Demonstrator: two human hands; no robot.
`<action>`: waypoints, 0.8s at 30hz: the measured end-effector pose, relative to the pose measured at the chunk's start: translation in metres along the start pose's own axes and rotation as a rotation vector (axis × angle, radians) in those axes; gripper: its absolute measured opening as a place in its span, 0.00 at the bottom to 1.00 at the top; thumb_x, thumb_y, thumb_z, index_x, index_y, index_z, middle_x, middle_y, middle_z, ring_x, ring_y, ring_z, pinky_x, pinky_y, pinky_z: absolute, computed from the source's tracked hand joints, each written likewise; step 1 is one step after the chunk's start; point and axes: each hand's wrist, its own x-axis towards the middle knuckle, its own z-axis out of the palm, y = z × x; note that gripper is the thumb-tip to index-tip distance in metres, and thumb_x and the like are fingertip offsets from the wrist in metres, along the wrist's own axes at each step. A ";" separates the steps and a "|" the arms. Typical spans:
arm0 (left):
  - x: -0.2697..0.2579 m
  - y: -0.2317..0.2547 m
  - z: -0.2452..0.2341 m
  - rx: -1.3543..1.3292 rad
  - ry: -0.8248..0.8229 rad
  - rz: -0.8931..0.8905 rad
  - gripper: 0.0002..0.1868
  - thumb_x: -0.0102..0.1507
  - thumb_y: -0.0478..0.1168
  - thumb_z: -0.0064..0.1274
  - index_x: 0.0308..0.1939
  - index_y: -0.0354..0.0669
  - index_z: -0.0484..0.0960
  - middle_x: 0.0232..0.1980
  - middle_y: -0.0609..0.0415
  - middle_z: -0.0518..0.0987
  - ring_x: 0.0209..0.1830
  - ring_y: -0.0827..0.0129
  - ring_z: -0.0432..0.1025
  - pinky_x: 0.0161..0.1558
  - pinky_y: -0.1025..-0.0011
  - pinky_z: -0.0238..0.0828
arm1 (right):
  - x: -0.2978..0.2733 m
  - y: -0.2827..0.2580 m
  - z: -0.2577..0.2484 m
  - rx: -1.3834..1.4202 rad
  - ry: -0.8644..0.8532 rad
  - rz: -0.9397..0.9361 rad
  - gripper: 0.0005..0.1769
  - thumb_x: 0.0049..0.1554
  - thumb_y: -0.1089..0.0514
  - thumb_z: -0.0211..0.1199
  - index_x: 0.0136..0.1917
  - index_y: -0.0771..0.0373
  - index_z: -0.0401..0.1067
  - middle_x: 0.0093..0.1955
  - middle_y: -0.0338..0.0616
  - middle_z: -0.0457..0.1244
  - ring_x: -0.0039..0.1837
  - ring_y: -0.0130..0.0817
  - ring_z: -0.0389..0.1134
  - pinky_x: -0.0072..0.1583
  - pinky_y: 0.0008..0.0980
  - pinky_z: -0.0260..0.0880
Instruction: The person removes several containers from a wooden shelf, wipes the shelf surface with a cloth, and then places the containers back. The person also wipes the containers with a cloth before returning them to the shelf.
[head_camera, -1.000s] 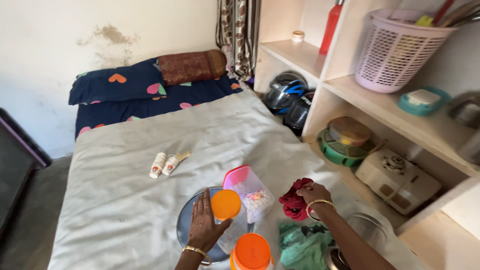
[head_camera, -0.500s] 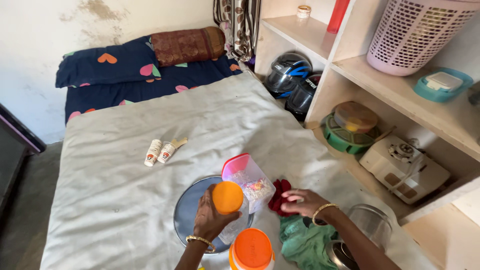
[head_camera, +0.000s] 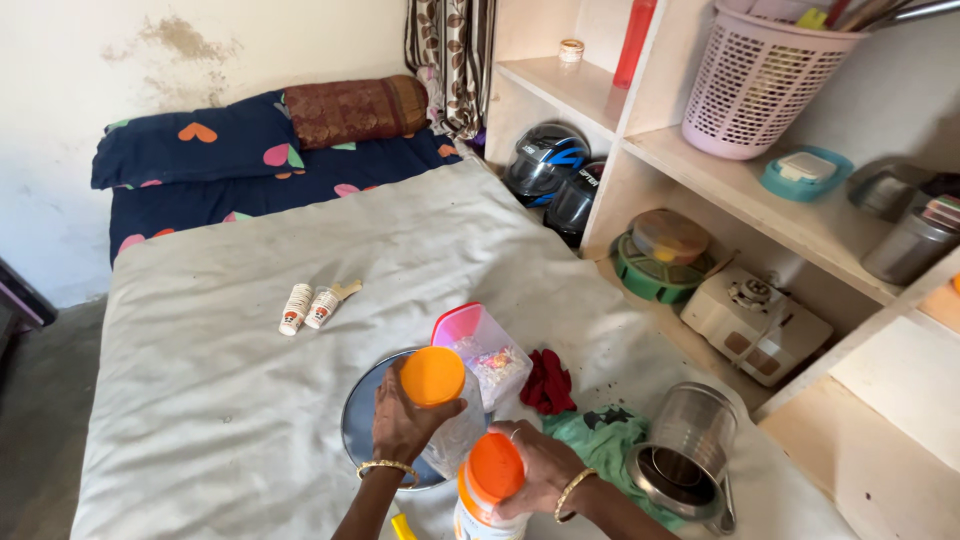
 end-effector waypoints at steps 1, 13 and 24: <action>-0.001 0.002 -0.002 0.027 0.001 0.008 0.54 0.38 0.53 0.76 0.65 0.45 0.69 0.63 0.47 0.75 0.65 0.50 0.66 0.66 0.56 0.64 | -0.004 -0.002 -0.001 -0.014 0.018 0.074 0.60 0.30 0.41 0.78 0.74 0.55 0.60 0.70 0.47 0.60 0.70 0.45 0.65 0.69 0.37 0.65; -0.043 -0.008 0.016 -0.281 -0.436 0.143 0.58 0.33 0.49 0.74 0.66 0.39 0.66 0.59 0.44 0.80 0.62 0.55 0.76 0.63 0.63 0.72 | -0.086 -0.004 -0.074 -0.334 0.112 0.557 0.59 0.27 0.32 0.74 0.69 0.55 0.66 0.62 0.49 0.66 0.64 0.46 0.69 0.66 0.39 0.70; -0.067 0.007 0.071 0.367 -0.261 0.468 0.64 0.43 0.50 0.73 0.75 0.36 0.50 0.78 0.40 0.50 0.82 0.42 0.36 0.76 0.44 0.28 | -0.114 0.042 -0.049 -0.227 0.149 0.407 0.57 0.39 0.23 0.69 0.73 0.55 0.63 0.63 0.49 0.65 0.66 0.46 0.67 0.65 0.43 0.66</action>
